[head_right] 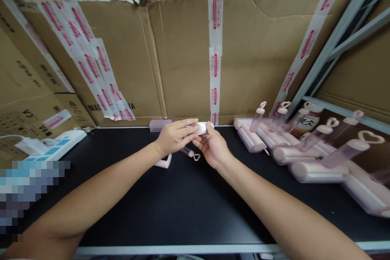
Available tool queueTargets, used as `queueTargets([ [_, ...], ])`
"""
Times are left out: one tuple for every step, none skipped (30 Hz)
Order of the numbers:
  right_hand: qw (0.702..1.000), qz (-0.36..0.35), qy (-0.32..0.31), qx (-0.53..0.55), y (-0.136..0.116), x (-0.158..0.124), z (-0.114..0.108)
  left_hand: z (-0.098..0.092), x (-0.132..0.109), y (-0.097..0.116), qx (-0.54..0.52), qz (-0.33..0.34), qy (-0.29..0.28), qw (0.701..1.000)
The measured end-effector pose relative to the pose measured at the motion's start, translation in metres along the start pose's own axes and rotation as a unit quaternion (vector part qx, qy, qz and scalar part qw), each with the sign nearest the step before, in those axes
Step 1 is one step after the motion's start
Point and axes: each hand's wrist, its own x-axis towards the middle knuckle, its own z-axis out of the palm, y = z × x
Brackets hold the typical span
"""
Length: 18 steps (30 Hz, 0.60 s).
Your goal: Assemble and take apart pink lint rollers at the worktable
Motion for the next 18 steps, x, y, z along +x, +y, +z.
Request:
queueTargets([
  [1.0, 0.003, -0.005, 0.004, 0.002, -0.002, 0.001, 0.0, -0.003, 0.003, -0.003, -0.005, 0.002, 1.0],
  [1.0, 0.007, -0.009, 0.007, 0.003, -0.004, 0.002, -0.001, -0.006, 0.005, -0.006, -0.011, -0.001, 1.0],
  [1.0, 0.011, -0.014, 0.009, 0.004, -0.006, 0.003, -0.002, -0.009, 0.008, -0.007, -0.017, -0.01, 1.0],
  [1.0, 0.014, -0.017, 0.01, 0.004, -0.008, 0.003, -0.005, -0.011, 0.01, -0.007, -0.023, -0.026, 0.999],
  [1.0, 0.016, -0.02, 0.011, 0.004, -0.009, 0.004, -0.01, -0.013, 0.011, -0.005, -0.03, -0.048, 0.998],
  [0.999, 0.017, -0.025, 0.011, 0.003, -0.01, 0.004, -0.016, -0.015, 0.013, -0.002, -0.038, -0.074, 0.997],
  [0.999, 0.016, -0.034, 0.008, 0.002, -0.011, 0.003, -0.022, -0.016, 0.014, 0.002, -0.046, -0.101, 0.994],
  [0.999, 0.015, -0.046, 0.005, 0.001, -0.013, 0.003, -0.03, -0.016, 0.015, 0.009, -0.053, -0.129, 0.99],
  [0.998, 0.014, -0.062, 0.0, 0.001, -0.014, 0.003, -0.037, -0.016, 0.016, 0.015, -0.06, -0.154, 0.986],
  [0.997, 0.014, -0.081, -0.005, 0.001, -0.015, 0.002, -0.044, -0.016, 0.017, 0.023, -0.066, -0.176, 0.982],
  [0.995, 0.012, -0.097, -0.008, 0.001, -0.017, 0.002, -0.051, -0.016, 0.018, 0.032, -0.07, -0.192, 0.978],
  [0.994, 0.009, -0.109, -0.011, 0.001, -0.018, 0.002, -0.056, -0.016, 0.02, 0.037, -0.069, -0.206, 0.975],
  [0.993, 0.005, -0.115, -0.013, 0.002, -0.02, 0.002, -0.061, -0.017, 0.022, 0.041, -0.062, -0.22, 0.973],
  [0.993, -0.001, -0.118, -0.017, 0.003, -0.021, 0.003, -0.065, -0.018, 0.024, 0.043, -0.053, -0.234, 0.97],
  [0.993, -0.008, -0.116, -0.022, 0.003, -0.023, 0.003, -0.069, -0.019, 0.025, 0.044, -0.04, -0.246, 0.967],
  [0.993, -0.016, -0.113, -0.03, 0.003, -0.024, 0.004, -0.073, -0.021, 0.027, 0.045, -0.032, -0.256, 0.965],
  [0.993, -0.024, -0.111, -0.04, 0.002, -0.025, 0.005, -0.077, -0.024, 0.027, 0.047, -0.036, -0.259, 0.964],
  [0.992, -0.032, -0.112, -0.052, 0.002, -0.026, 0.006, -0.083, -0.026, 0.027, 0.055, -0.06, -0.257, 0.963],
])
